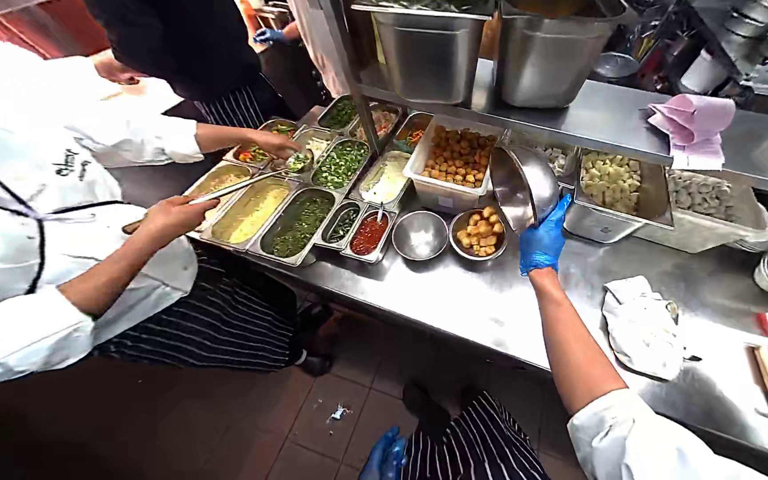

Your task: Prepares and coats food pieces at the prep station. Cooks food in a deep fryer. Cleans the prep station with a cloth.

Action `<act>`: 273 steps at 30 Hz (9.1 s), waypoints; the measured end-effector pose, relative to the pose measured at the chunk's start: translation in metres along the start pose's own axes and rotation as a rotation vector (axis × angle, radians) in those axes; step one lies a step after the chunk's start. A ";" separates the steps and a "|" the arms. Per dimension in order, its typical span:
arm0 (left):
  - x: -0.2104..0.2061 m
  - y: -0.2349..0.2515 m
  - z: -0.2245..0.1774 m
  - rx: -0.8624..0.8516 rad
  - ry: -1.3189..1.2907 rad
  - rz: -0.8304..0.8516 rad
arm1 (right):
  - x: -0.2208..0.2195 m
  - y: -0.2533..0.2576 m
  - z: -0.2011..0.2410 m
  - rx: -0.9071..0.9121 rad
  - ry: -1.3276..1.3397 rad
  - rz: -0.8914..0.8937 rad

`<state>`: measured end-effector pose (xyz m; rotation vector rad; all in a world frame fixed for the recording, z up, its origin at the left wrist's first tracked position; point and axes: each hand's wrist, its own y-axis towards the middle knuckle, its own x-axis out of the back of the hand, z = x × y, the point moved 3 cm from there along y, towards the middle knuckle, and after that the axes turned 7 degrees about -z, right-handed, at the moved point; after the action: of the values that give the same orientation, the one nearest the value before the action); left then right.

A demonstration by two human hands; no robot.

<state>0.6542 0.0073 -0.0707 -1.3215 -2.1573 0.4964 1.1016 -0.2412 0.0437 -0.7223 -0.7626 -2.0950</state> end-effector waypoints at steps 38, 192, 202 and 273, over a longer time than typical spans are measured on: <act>-0.151 0.138 -0.155 0.209 -0.317 -0.206 | -0.101 0.156 -0.052 0.661 -0.438 0.404; -0.371 0.104 -0.247 -0.043 0.021 0.117 | 0.069 0.003 -0.191 -0.097 0.226 1.087; -0.368 0.096 -0.365 -0.339 -0.110 0.146 | 0.110 0.097 -0.097 0.160 0.262 0.889; -0.369 0.111 -0.318 -0.058 0.330 0.347 | 0.100 0.043 -0.118 -0.109 0.168 1.264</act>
<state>1.0636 -0.2662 0.0150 -1.6903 -1.6945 0.3193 1.0555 -0.3949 0.0477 -0.7704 -0.0012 -1.0040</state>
